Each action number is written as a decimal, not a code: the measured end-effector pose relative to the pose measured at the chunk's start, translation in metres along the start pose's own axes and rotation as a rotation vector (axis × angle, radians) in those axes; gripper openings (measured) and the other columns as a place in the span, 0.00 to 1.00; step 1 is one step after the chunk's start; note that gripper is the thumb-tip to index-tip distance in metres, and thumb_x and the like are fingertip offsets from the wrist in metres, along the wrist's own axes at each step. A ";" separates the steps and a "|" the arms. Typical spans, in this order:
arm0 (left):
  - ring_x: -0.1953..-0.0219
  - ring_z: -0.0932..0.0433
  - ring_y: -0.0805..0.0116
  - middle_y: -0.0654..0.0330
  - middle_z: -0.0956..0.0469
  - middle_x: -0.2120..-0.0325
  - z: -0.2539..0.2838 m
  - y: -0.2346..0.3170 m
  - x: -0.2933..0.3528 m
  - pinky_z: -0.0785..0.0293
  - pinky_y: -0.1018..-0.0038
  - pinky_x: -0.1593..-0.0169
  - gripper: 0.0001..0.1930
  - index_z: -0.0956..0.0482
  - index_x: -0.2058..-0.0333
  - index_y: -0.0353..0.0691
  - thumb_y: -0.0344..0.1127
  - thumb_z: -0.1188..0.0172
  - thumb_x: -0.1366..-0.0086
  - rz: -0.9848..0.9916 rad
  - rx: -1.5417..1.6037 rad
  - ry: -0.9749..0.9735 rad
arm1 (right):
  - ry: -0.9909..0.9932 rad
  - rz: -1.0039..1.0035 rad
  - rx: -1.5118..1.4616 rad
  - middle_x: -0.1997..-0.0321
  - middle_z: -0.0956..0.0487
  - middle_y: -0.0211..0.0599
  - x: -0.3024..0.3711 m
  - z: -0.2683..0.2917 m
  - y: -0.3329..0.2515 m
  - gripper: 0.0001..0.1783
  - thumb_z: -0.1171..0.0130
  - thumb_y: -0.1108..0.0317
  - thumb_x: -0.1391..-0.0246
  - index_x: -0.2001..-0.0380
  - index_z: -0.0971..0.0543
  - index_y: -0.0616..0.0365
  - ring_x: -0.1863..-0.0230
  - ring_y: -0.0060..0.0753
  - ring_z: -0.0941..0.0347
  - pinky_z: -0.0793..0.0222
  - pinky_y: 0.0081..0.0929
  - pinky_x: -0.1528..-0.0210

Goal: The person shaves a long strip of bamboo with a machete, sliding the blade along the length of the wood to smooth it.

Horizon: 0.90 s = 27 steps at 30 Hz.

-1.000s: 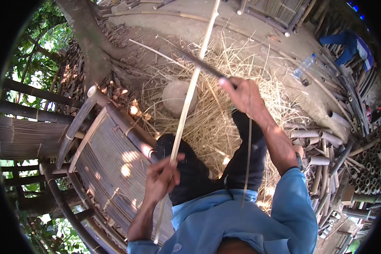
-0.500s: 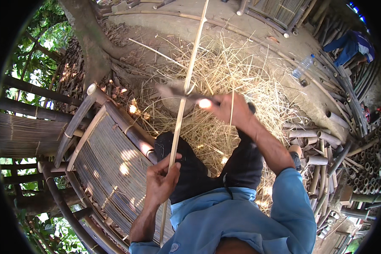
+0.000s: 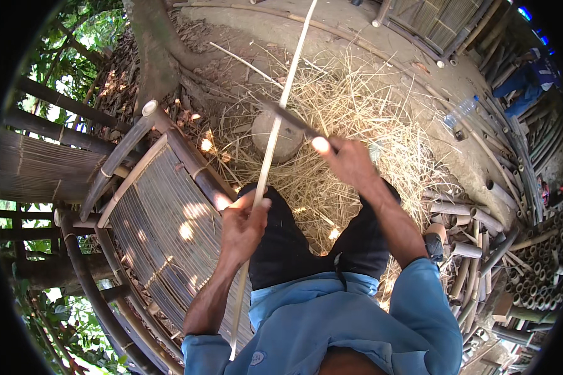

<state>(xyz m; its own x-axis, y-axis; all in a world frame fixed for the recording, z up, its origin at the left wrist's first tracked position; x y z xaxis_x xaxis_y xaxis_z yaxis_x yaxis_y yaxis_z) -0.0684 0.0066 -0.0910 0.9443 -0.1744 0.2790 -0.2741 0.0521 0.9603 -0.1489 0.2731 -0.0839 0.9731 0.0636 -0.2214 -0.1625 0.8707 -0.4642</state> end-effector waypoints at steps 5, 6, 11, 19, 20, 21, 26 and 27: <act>0.83 0.37 0.84 0.71 0.30 0.82 0.002 -0.002 -0.007 0.43 0.82 0.80 0.16 0.21 0.46 0.35 0.30 0.41 0.31 -0.052 0.029 -0.009 | -0.111 0.196 -0.029 0.87 0.25 0.48 0.048 -0.026 -0.078 0.32 0.43 0.37 0.40 0.69 0.16 0.61 0.85 0.47 0.26 0.30 0.43 0.78; 0.83 0.37 0.84 0.72 0.30 0.82 0.002 -0.005 -0.004 0.43 0.82 0.80 0.17 0.22 0.45 0.34 0.30 0.42 0.31 -0.029 0.040 -0.016 | -0.150 0.204 -0.036 0.87 0.25 0.47 0.053 -0.029 -0.086 0.34 0.44 0.34 0.41 0.71 0.17 0.60 0.84 0.48 0.24 0.29 0.44 0.77; 0.82 0.37 0.85 0.73 0.31 0.82 0.003 0.004 0.014 0.44 0.81 0.79 0.16 0.21 0.46 0.33 0.28 0.43 0.31 -0.058 -0.021 -0.042 | -0.186 0.210 -0.055 0.86 0.23 0.45 0.042 -0.026 -0.092 0.40 0.45 0.27 0.45 0.77 0.18 0.59 0.81 0.52 0.22 0.26 0.47 0.75; 0.80 0.34 0.85 0.72 0.28 0.80 0.033 -0.002 0.073 0.43 0.82 0.78 0.15 0.20 0.48 0.31 0.29 0.38 0.32 -0.001 -0.137 0.062 | -0.163 0.011 0.188 0.89 0.29 0.36 -0.044 -0.004 0.001 0.43 0.59 0.27 0.36 0.75 0.16 0.57 0.85 0.38 0.27 0.28 0.39 0.80; 0.81 0.33 0.85 0.72 0.27 0.80 0.037 -0.010 0.088 0.43 0.82 0.78 0.15 0.19 0.48 0.31 0.29 0.38 0.32 0.038 -0.155 0.065 | -0.198 -0.156 0.132 0.89 0.31 0.33 -0.060 0.003 0.020 0.47 0.64 0.23 0.39 0.76 0.17 0.57 0.83 0.35 0.27 0.26 0.39 0.75; 0.81 0.33 0.85 0.71 0.27 0.81 0.040 -0.017 0.103 0.42 0.82 0.78 0.15 0.19 0.49 0.31 0.29 0.38 0.32 0.073 -0.172 0.062 | -0.226 -0.326 0.080 0.89 0.32 0.31 -0.077 0.015 0.042 0.51 0.69 0.19 0.41 0.77 0.17 0.56 0.82 0.33 0.28 0.25 0.40 0.70; 0.86 0.34 0.85 0.69 0.27 0.86 0.045 -0.040 0.125 0.41 0.82 0.83 0.15 0.19 0.48 0.31 0.30 0.39 0.30 0.293 0.030 0.023 | -0.051 -0.315 0.112 0.80 0.23 0.41 -0.072 0.042 0.071 0.57 0.70 0.15 0.45 0.69 0.16 0.64 0.72 0.38 0.22 0.27 0.49 0.63; 0.87 0.34 0.84 0.67 0.28 0.87 0.042 -0.027 0.109 0.42 0.80 0.84 0.17 0.22 0.44 0.31 0.32 0.41 0.28 0.270 0.062 -0.020 | -0.093 -0.315 0.008 0.78 0.22 0.42 -0.059 0.020 0.059 0.57 0.71 0.16 0.44 0.65 0.17 0.65 0.71 0.39 0.22 0.27 0.49 0.63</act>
<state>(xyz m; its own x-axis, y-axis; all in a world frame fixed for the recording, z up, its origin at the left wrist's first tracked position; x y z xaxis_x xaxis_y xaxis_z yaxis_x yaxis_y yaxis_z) 0.0345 -0.0556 -0.0869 0.8317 -0.1816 0.5246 -0.5270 0.0392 0.8490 -0.2127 0.3306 -0.0808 0.9862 -0.1652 0.0114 0.1495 0.8586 -0.4903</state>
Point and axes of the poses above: each hand's wrist, its own x-axis away from the middle knuckle, its own z-axis out of the back of the hand, y = z × x, the point moved 7 cm from there along -x, towards the middle knuckle
